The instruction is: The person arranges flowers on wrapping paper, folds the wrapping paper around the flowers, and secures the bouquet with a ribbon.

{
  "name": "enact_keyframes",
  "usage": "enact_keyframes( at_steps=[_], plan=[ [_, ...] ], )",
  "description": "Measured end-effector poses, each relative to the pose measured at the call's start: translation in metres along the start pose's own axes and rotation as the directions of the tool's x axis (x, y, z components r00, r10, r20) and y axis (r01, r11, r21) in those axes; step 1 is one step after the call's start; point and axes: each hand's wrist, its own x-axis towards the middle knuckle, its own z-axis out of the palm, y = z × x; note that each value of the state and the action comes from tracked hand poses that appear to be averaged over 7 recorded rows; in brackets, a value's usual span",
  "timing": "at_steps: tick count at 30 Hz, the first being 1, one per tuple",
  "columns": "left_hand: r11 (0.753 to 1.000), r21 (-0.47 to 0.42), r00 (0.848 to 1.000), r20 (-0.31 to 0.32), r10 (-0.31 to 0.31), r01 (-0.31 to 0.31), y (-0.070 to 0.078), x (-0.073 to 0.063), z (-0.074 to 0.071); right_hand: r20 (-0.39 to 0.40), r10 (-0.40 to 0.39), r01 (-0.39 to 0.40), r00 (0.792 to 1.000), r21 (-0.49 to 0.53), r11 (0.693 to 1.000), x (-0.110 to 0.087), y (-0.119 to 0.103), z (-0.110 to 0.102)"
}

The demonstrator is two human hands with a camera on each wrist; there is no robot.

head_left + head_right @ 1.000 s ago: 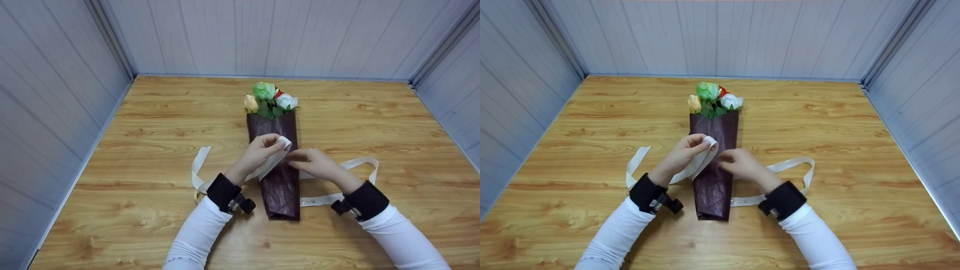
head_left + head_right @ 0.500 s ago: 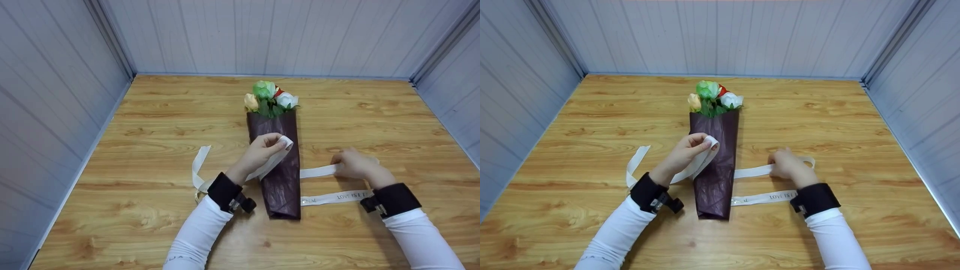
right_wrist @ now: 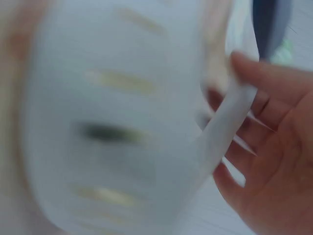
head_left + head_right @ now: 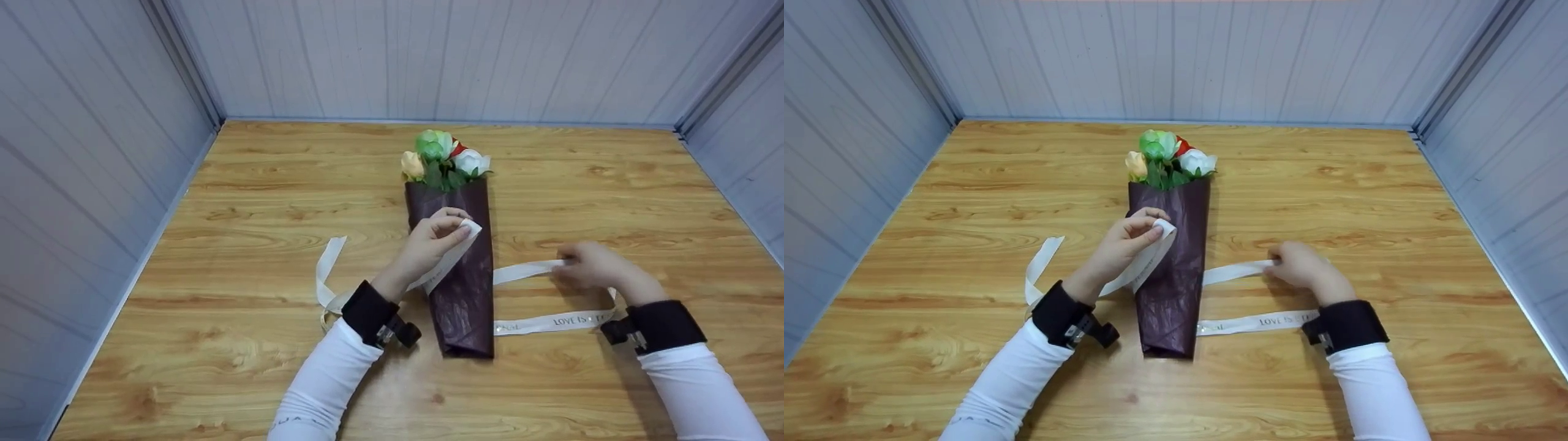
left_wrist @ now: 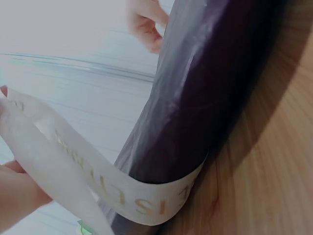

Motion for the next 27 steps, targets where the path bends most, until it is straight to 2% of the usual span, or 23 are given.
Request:
enact_keyframes(
  at_steps=[2,4,6,8,12,14,17,19,22,24,27],
  plan=[
    [1.0,-0.006,1.0,0.002,0.004,-0.004,0.0,0.0,0.001,0.051,0.004,-0.009,0.999,0.107,0.994,-0.004,-0.006,-0.01],
    [1.0,-0.005,1.0,0.004,0.006,-0.006,0.001,0.001,0.002,0.098,-0.029,0.01,0.995,0.182,0.983,-0.009,-0.016,-0.022],
    [1.0,0.003,1.0,0.002,0.006,-0.006,0.0,0.001,0.004,0.131,-0.111,0.079,0.985,0.229,0.97,-0.014,-0.03,-0.033],
    [1.0,0.01,1.0,-0.003,0.004,-0.004,0.0,0.001,0.005,0.156,-0.214,0.17,0.964,0.256,0.952,-0.018,-0.046,-0.044],
    [1.0,0.019,1.0,0.011,0.012,-0.012,-0.001,0.002,0.009,0.178,-0.41,0.365,0.894,0.237,0.9,-0.019,-0.082,-0.06],
    [0.999,0.038,0.999,0.034,0.022,-0.023,-0.001,0.001,0.011,0.185,-0.493,0.46,0.85,0.197,0.866,-0.016,-0.101,-0.065],
    [0.999,0.028,0.994,0.104,0.031,-0.034,-0.001,0.0,0.014,0.188,-0.587,0.573,0.788,0.128,0.81,-0.008,-0.126,-0.068],
    [0.999,0.009,0.986,0.162,0.031,-0.033,0.0,-0.001,0.015,0.175,-0.627,0.624,0.76,0.077,0.778,-0.002,-0.139,-0.069],
    [1.0,-0.032,0.971,0.237,0.006,0.001,0.0,-0.003,0.015,0.152,-0.648,0.652,0.746,0.028,0.758,0.008,-0.151,-0.069],
    [0.995,-0.09,0.959,0.283,-0.013,0.04,-0.001,-0.005,0.014,0.133,-0.65,0.655,0.748,0.013,0.756,0.015,-0.155,-0.069],
    [0.981,-0.177,0.948,0.317,-0.025,0.085,-0.002,-0.008,0.013,0.1,-0.646,0.648,0.757,0.017,0.762,0.024,-0.157,-0.068]
  ],
)
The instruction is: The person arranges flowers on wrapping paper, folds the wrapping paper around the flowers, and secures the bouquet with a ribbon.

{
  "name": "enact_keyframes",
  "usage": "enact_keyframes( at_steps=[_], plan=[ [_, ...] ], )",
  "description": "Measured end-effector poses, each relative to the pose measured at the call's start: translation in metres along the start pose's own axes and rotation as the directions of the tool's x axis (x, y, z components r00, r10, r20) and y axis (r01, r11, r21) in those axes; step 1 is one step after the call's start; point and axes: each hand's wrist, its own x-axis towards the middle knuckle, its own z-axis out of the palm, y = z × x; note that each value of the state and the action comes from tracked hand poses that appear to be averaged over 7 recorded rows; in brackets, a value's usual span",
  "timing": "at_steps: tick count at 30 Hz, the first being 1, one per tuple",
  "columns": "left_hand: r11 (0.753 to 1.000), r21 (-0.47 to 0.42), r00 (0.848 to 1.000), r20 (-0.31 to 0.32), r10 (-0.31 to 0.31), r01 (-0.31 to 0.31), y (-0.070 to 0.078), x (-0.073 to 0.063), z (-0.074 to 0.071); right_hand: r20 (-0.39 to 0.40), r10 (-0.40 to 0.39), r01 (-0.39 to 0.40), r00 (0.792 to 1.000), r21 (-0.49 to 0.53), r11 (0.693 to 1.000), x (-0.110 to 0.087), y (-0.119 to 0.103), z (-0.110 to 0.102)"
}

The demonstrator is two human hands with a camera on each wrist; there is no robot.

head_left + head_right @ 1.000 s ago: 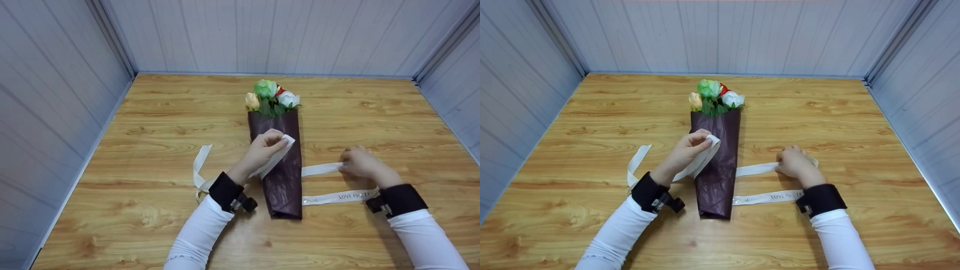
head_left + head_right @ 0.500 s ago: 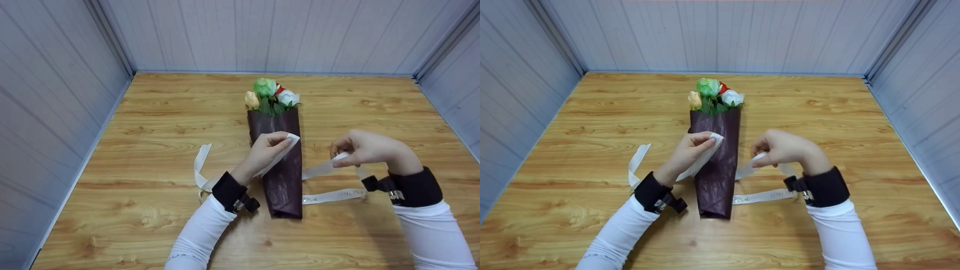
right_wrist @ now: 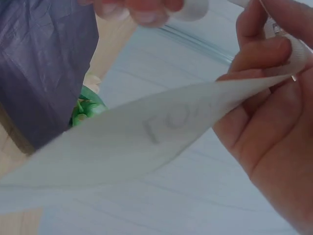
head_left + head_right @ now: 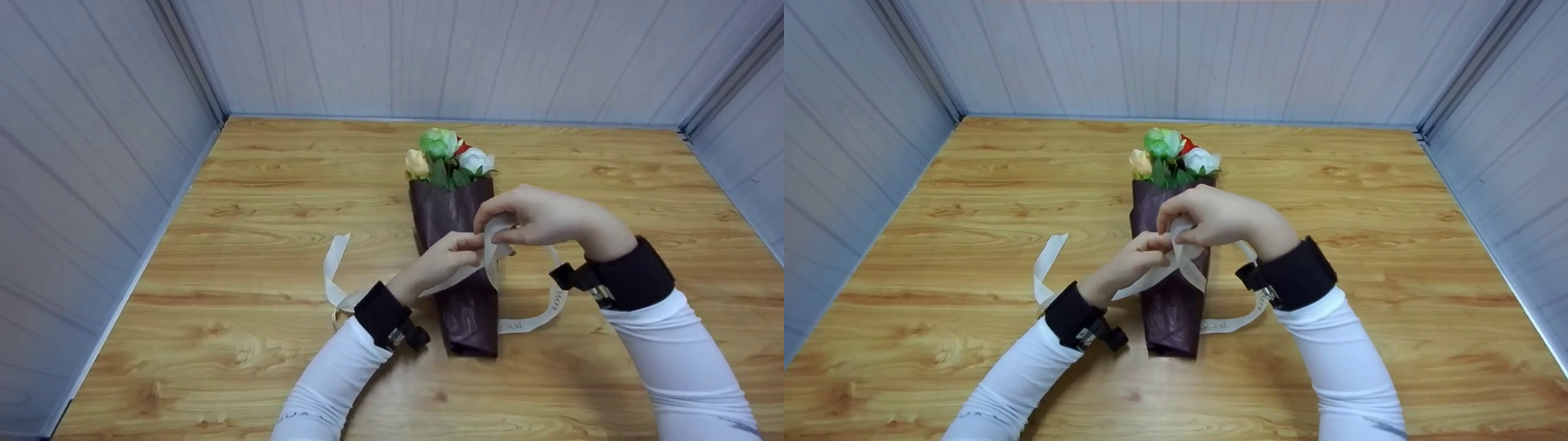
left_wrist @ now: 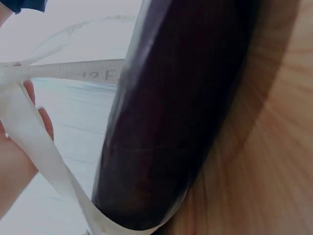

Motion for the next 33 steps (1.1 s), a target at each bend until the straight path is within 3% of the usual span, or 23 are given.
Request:
enact_keyframes(
  at_steps=[2,9,13,18,25,33],
  plan=[
    [0.999,-0.033,1.0,0.011,0.003,-0.002,0.0,0.0,0.0,-0.032,0.018,-0.018,0.999,0.009,1.0,0.004,0.004,0.001],
    [0.99,0.138,0.998,-0.067,0.012,-0.003,-0.001,0.002,0.004,-0.124,0.156,-0.148,0.98,0.073,0.986,0.018,0.02,0.007],
    [0.984,0.177,0.994,-0.106,0.01,0.009,-0.002,0.003,0.004,-0.157,0.289,-0.277,0.944,0.089,0.957,0.019,0.032,0.012],
    [0.997,0.069,0.994,-0.094,0.051,-0.044,-0.005,0.005,0.005,-0.232,0.408,-0.388,0.883,0.127,0.913,0.01,0.042,0.022],
    [0.997,-0.061,0.989,-0.142,0.031,-0.04,-0.007,0.009,0.005,-0.456,0.387,-0.302,0.802,0.25,0.92,-0.008,0.043,0.051],
    [1.0,-0.025,0.98,-0.2,0.004,-0.009,-0.006,0.01,0.005,-0.646,0.296,-0.129,0.704,0.293,0.947,-0.022,0.044,0.09]
  ],
)
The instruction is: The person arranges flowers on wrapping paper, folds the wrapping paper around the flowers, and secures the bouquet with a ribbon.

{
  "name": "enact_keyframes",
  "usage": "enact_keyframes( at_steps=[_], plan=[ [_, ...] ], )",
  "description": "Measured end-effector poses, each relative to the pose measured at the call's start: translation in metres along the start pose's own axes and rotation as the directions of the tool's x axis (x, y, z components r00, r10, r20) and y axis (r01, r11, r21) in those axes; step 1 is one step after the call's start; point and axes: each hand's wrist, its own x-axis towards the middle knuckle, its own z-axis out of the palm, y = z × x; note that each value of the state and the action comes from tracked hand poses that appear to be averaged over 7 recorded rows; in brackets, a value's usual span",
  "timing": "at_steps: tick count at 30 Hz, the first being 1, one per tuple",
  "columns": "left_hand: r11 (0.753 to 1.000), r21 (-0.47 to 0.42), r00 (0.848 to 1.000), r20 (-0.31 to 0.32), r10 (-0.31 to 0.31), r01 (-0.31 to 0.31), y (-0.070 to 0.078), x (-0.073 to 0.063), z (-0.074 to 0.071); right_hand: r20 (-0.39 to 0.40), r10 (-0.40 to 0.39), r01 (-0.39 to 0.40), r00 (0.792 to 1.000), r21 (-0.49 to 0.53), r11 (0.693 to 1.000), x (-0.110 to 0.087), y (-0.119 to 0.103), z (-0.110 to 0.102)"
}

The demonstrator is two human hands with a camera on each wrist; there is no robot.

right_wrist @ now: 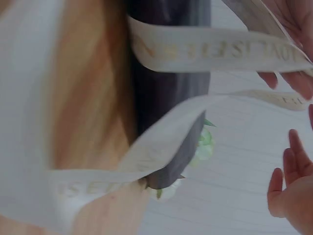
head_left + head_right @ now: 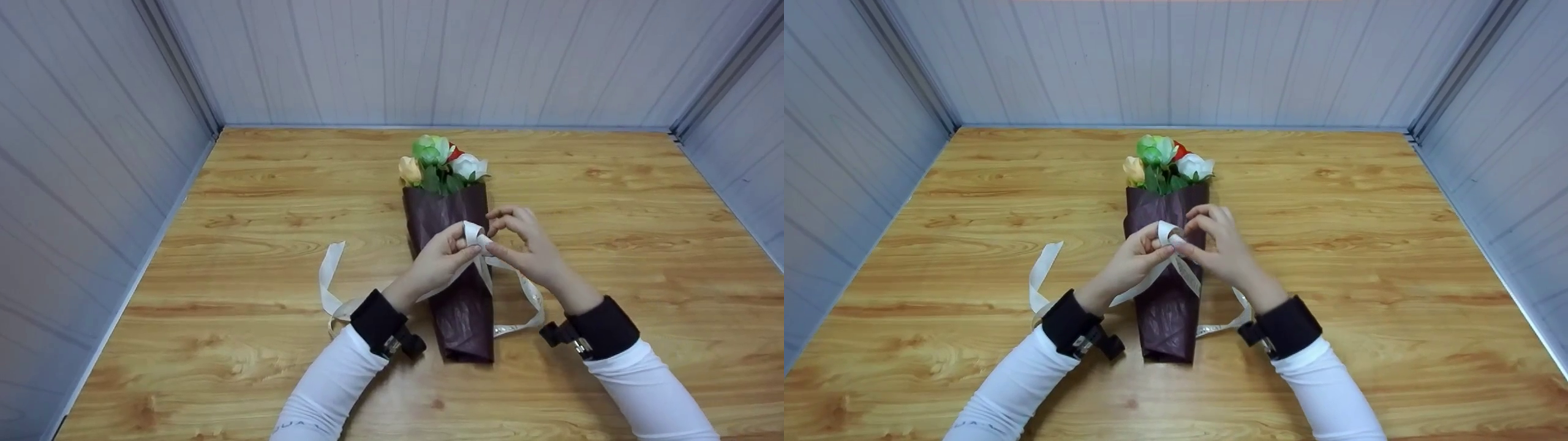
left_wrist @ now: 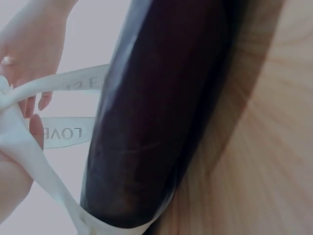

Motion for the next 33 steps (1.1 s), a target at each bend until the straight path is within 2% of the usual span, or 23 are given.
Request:
enact_keyframes(
  at_steps=[4,6,10,14,18,22,24,29,33],
  plan=[
    [0.994,-0.112,1.0,0.005,0.005,-0.005,-0.001,-0.001,0.002,-0.021,-0.067,0.067,0.998,0.006,0.998,-0.007,0.004,0.007],
    [0.985,-0.17,1.0,0.027,0.013,-0.008,-0.001,-0.001,0.002,0.006,-0.104,0.104,0.995,-0.014,0.995,-0.008,0.005,0.009],
    [0.98,-0.199,0.998,0.06,0.019,-0.007,-0.002,-0.002,0.003,0.088,-0.163,0.171,0.983,-0.081,0.982,-0.007,0.008,0.011],
    [0.994,-0.106,0.998,0.051,0.038,-0.032,-0.002,-0.002,0.002,0.131,-0.185,0.196,0.974,-0.077,0.978,-0.005,0.009,0.015],
    [0.995,-0.039,0.995,-0.023,0.092,-0.093,-0.003,-0.002,0.001,0.147,-0.173,0.177,0.974,-0.02,0.984,-0.005,0.008,0.018],
    [0.986,-0.067,0.981,-0.126,0.145,-0.154,-0.005,-0.001,0.002,0.145,-0.139,0.143,0.98,-0.014,0.99,-0.006,0.006,0.021],
    [0.982,-0.072,0.975,-0.158,0.159,-0.172,-0.006,-0.001,0.002,0.142,-0.123,0.127,0.982,-0.019,0.992,-0.007,0.006,0.023],
    [0.984,-0.079,0.973,-0.181,0.143,-0.159,-0.005,-0.001,0.003,0.099,-0.116,0.12,0.988,-0.039,0.992,-0.007,0.004,0.03],
    [0.993,-0.012,0.974,-0.197,0.112,-0.117,-0.001,-0.002,0.0,0.018,-0.162,0.162,0.987,-0.08,0.983,-0.005,0.004,0.034]
  ],
)
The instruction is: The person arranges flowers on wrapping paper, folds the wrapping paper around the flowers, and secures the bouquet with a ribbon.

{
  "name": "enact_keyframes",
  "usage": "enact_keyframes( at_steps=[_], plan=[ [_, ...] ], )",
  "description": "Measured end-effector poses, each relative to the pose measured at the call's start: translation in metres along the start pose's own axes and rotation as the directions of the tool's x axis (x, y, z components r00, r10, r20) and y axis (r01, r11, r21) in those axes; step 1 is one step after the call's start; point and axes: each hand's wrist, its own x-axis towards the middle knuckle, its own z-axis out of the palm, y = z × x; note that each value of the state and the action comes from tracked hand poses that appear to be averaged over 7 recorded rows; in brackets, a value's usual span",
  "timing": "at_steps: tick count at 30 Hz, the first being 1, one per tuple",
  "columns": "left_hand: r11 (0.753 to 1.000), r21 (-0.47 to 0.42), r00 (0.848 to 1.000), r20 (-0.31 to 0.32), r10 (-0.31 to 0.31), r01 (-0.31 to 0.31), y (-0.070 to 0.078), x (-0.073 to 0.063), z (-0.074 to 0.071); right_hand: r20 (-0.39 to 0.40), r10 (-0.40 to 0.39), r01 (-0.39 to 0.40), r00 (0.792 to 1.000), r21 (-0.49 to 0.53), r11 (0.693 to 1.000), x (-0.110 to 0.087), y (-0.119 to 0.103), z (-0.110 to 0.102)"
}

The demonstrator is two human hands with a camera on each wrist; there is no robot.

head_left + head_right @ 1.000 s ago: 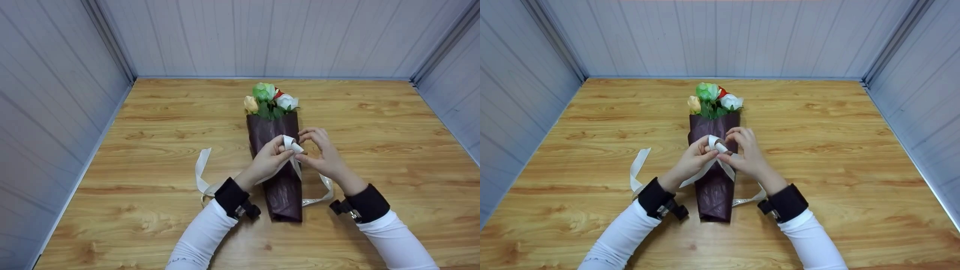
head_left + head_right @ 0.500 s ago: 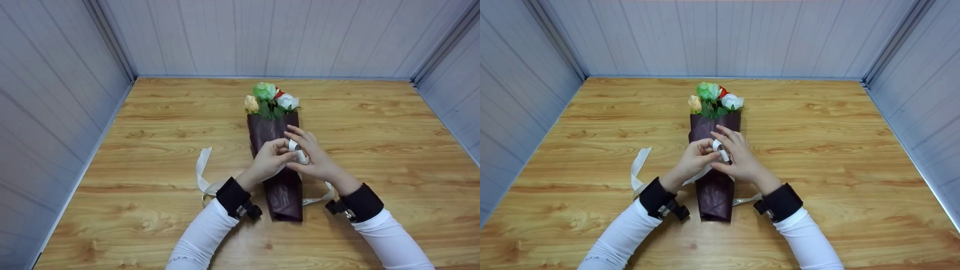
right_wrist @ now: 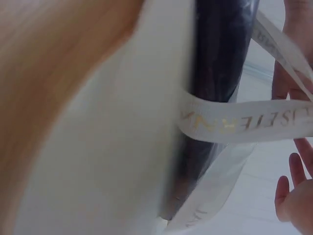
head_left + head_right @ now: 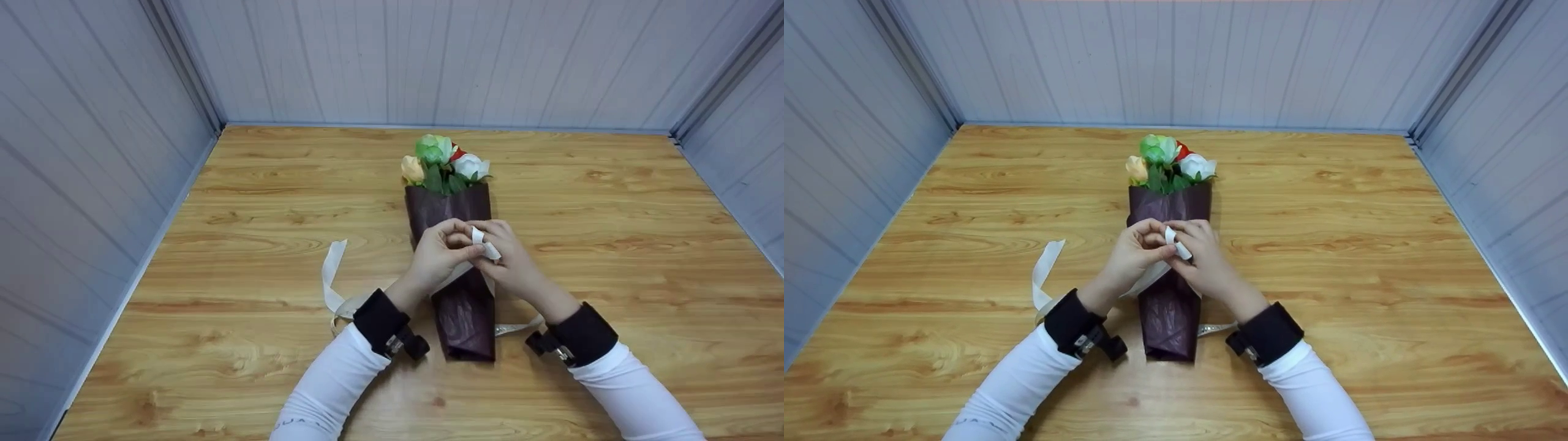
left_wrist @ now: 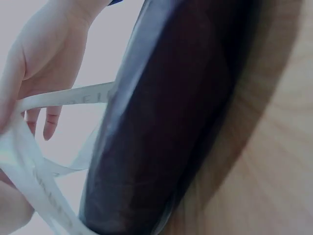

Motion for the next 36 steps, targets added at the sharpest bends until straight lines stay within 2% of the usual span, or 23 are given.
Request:
enact_keyframes(
  at_steps=[7,9,12,15,17,18,20,21,22,24,26,28,30,33,34,36],
  plan=[
    [0.992,0.123,1.0,0.014,-0.025,0.023,0.006,0.001,-0.004,-0.07,0.031,-0.029,0.997,0.031,0.999,0.001,0.004,0.003],
    [0.987,0.162,1.0,0.01,-0.026,0.024,0.008,0.001,-0.006,-0.098,0.019,-0.015,0.995,0.036,0.999,0.002,0.005,0.003],
    [0.976,0.217,1.0,-0.022,-0.01,0.014,0.012,0.002,-0.01,-0.155,0.014,-0.009,0.988,0.033,0.999,0.004,0.005,0.004],
    [0.958,0.286,0.997,-0.073,0.019,0.002,0.017,0.001,-0.014,-0.192,0.065,-0.058,0.979,0.041,0.997,0.004,0.003,0.003],
    [0.933,0.359,0.997,-0.079,0.024,0.006,0.021,-0.001,-0.016,-0.192,0.13,-0.126,0.973,0.033,0.991,0.004,0.002,0.002],
    [0.914,0.406,0.998,-0.063,0.001,0.024,0.023,-0.002,-0.017,-0.185,0.158,-0.158,0.97,0.017,0.987,0.004,0.0,0.001],
    [0.883,0.463,0.996,0.002,-0.085,0.075,0.026,-0.005,-0.019,-0.162,0.224,-0.23,0.961,-0.015,0.973,0.005,-0.003,-0.001],
    [0.863,0.495,0.99,0.038,-0.139,0.102,0.027,-0.007,-0.019,-0.148,0.261,-0.268,0.954,-0.026,0.963,0.006,-0.005,-0.002],
    [0.84,0.526,0.977,0.078,-0.2,0.13,0.028,-0.008,-0.018,-0.134,0.296,-0.303,0.946,-0.039,0.952,0.007,-0.007,-0.004],
    [0.796,0.577,0.941,0.131,-0.313,0.184,0.028,-0.009,-0.017,-0.105,0.364,-0.371,0.925,-0.046,0.928,0.009,-0.009,-0.006],
    [0.761,0.608,0.915,0.133,-0.38,0.228,0.027,-0.011,-0.016,-0.074,0.429,-0.432,0.9,-0.044,0.901,0.01,-0.01,-0.007],
    [0.721,0.648,0.903,0.117,-0.414,0.247,0.027,-0.011,-0.015,-0.048,0.472,-0.473,0.88,-0.031,0.88,0.01,-0.01,-0.009],
    [0.694,0.675,0.903,0.097,-0.418,0.248,0.028,-0.012,-0.013,-0.021,0.5,-0.501,0.866,-0.021,0.865,0.01,-0.009,-0.01],
    [0.673,0.712,0.918,0.103,-0.382,0.201,0.025,-0.012,-0.009,0.006,0.525,-0.525,0.851,-0.005,0.851,0.009,-0.007,-0.012],
    [0.673,0.718,0.924,0.114,-0.365,0.178,0.024,-0.012,-0.007,0.011,0.526,-0.526,0.85,-0.003,0.85,0.009,-0.006,-0.012],
    [0.69,0.71,0.936,0.132,-0.325,0.14,0.02,-0.012,-0.005,0.015,0.528,-0.528,0.849,0.0,0.849,0.009,-0.006,-0.013]
  ],
)
